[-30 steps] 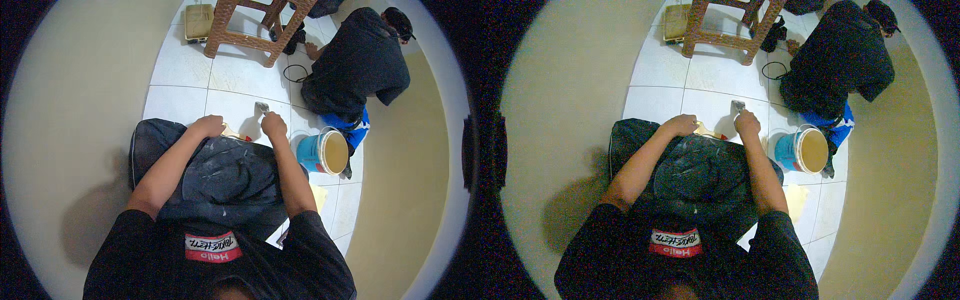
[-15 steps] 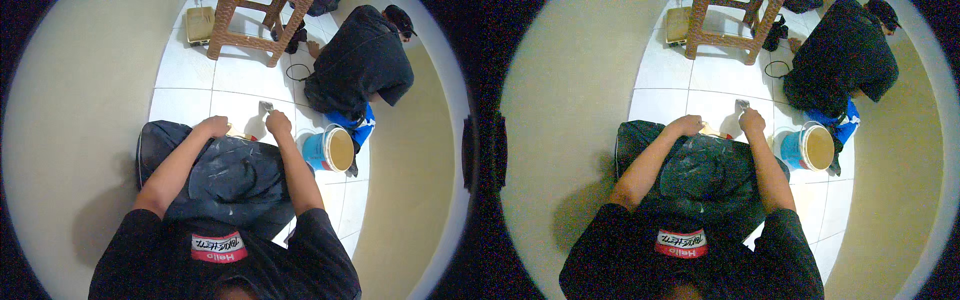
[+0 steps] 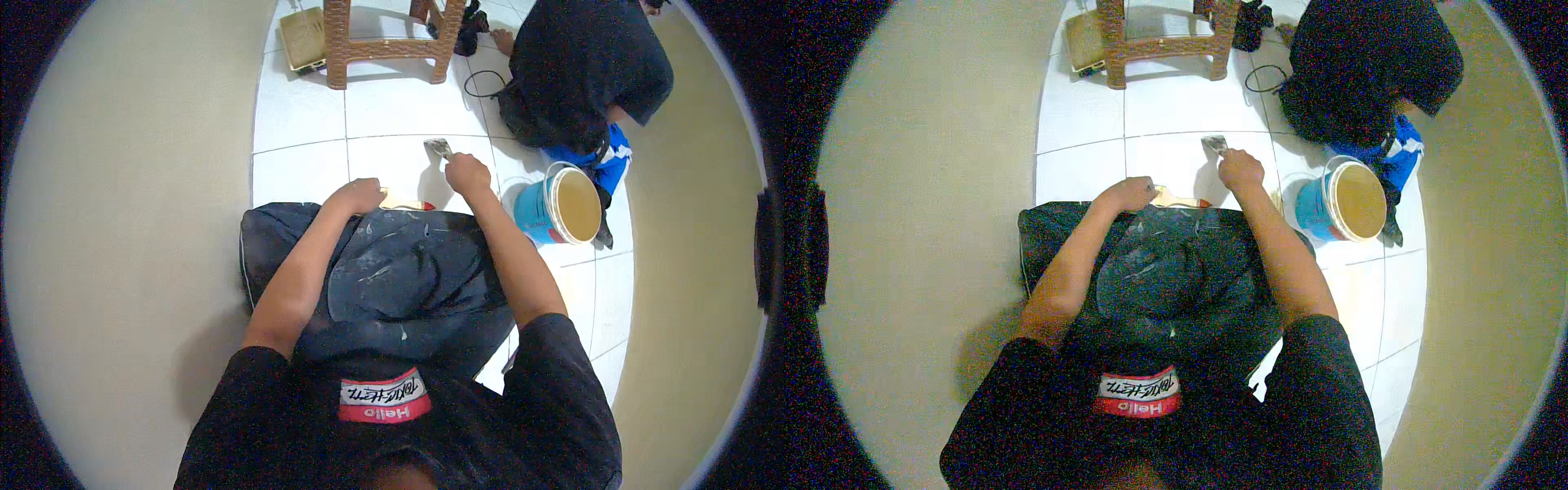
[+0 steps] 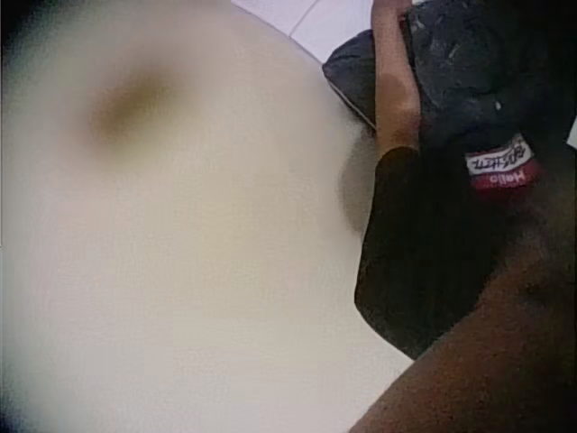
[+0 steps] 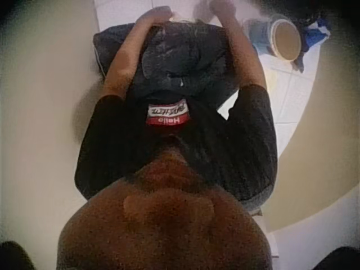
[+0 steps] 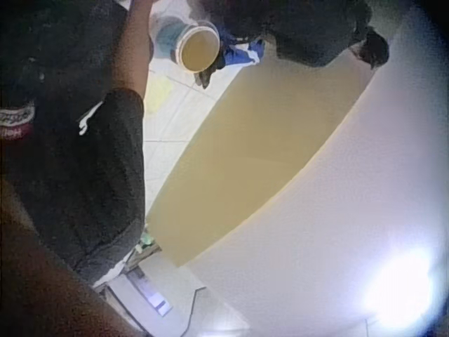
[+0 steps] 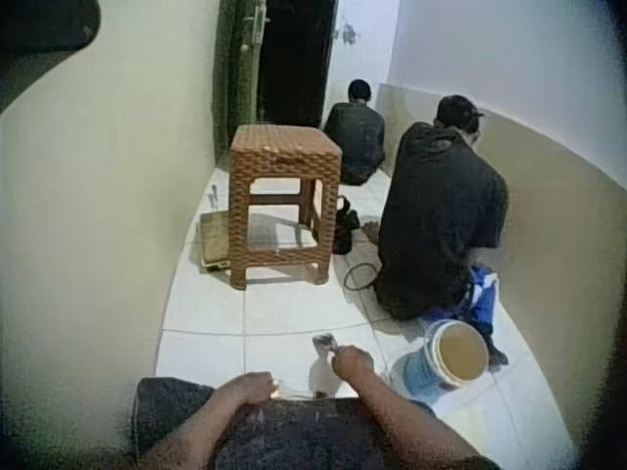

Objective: The person applies a substance to the floor and wall joints using a scraper and a brush while sitting on the floor.

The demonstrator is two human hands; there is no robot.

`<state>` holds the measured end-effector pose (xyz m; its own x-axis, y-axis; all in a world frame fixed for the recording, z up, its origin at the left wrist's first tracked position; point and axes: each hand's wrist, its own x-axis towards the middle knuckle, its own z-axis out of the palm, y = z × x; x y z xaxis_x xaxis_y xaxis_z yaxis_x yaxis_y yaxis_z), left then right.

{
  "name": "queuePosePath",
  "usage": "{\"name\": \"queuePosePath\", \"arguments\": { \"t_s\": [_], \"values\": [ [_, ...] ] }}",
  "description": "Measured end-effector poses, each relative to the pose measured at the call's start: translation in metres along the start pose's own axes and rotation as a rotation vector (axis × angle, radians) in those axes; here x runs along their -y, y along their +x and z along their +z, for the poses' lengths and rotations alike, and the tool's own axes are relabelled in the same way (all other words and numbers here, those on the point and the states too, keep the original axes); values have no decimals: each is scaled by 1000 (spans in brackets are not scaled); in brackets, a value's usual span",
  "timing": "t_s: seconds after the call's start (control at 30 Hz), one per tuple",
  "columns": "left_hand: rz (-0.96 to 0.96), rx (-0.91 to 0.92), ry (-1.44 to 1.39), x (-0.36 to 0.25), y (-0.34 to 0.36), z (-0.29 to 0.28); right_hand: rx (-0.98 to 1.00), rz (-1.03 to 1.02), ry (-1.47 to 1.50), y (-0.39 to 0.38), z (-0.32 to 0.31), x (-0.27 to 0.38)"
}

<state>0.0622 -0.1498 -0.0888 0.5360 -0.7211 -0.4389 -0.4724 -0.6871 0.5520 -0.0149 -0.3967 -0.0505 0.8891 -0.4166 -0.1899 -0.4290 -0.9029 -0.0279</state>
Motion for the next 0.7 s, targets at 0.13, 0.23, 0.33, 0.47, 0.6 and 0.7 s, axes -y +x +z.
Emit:
{"name": "queuePosePath", "arguments": {
  "t_s": [0.13, 0.23, 0.33, 0.47, 0.6, 0.7],
  "values": [
    [-58, -3, -53, 8, -1, 3, -34, -27, 8, -17, -1, 12],
    [-39, -30, 2, 8, 4, 5, -17, -29, 6, -14, -3, 9],
    [-7, -48, 26, 8, 6, 10, 13, -8, 5, -7, -3, 12],
    [-33, -2, -14, 12, 7, 8, -11, -14, -12, -9, 1, 21],
    [-93, 72, -21, 6, 6, 4, -8, 0, 27, -3, -2, 16],
    [-123, 45, -63, 2, 0, 0, 22, -33, 34, -10, -10, 25]
  ]
}}
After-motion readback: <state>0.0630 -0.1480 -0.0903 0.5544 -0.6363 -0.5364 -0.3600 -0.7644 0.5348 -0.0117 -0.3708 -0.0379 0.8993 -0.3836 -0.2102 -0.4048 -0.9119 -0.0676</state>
